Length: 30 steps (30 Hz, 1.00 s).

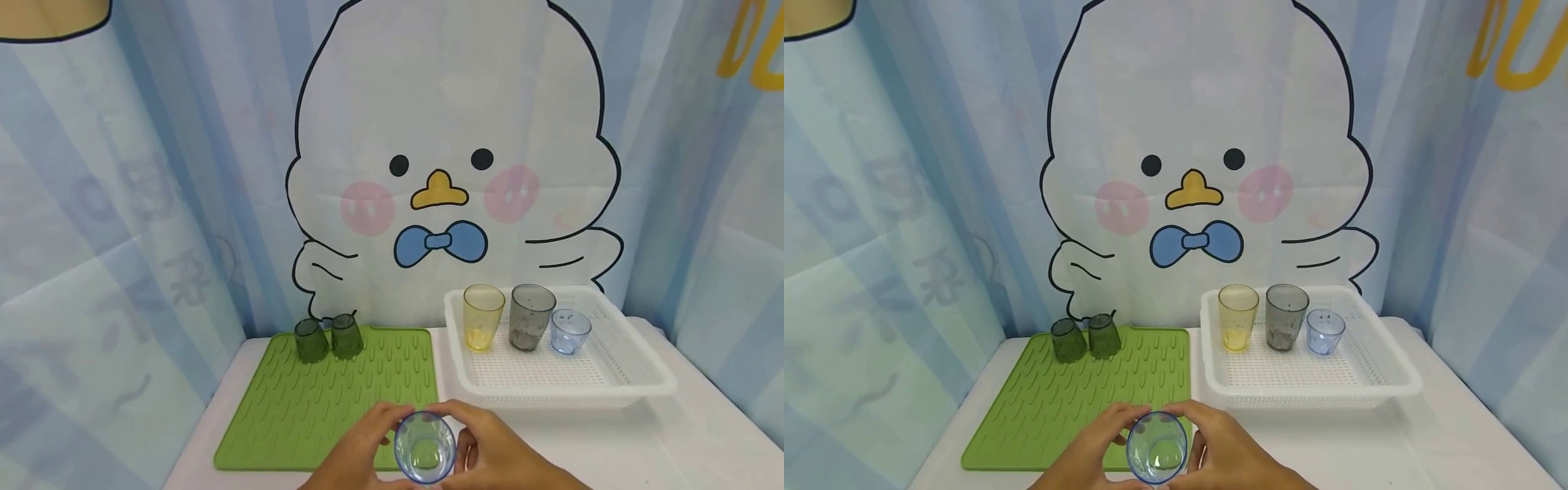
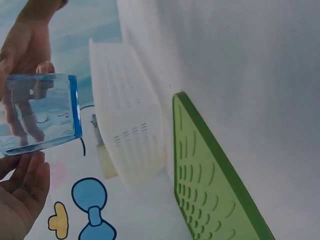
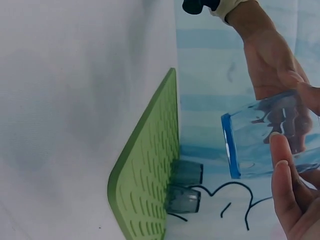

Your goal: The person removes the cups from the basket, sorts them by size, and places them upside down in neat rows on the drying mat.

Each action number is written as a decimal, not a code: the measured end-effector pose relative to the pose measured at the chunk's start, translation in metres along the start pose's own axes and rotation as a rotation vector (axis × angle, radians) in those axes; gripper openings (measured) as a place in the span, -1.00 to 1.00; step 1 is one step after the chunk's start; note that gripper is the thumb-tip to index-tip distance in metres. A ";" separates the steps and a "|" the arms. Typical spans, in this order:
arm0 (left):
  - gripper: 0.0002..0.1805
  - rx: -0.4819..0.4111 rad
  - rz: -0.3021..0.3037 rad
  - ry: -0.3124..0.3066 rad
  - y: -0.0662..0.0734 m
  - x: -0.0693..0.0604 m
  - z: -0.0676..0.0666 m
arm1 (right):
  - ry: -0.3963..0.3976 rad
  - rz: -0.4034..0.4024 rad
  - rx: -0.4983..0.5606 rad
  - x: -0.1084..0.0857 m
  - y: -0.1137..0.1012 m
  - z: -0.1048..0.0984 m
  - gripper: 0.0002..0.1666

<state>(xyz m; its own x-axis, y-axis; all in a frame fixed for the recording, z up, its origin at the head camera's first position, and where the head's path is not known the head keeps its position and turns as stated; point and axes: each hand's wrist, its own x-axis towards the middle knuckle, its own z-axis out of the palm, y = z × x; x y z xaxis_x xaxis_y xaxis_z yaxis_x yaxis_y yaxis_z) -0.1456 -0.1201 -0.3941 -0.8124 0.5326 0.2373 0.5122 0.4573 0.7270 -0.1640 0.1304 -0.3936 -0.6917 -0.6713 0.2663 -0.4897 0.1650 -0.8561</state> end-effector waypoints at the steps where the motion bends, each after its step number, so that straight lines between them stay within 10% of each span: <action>1: -0.18 0.003 0.001 -0.002 0.000 0.000 0.000 | -0.006 0.012 0.008 0.000 0.000 0.000 -0.15; 30: -0.23 0.008 0.105 0.054 0.021 -0.011 -0.019 | -0.105 0.107 0.252 -0.001 0.019 0.007 -0.15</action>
<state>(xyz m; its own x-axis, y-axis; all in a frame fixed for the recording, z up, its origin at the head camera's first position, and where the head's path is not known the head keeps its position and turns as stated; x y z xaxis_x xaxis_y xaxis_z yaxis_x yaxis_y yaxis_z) -0.1310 -0.1300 -0.3696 -0.7676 0.5391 0.3466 0.5975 0.4063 0.6913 -0.1689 0.1292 -0.4134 -0.6677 -0.7326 0.1323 -0.2604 0.0634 -0.9634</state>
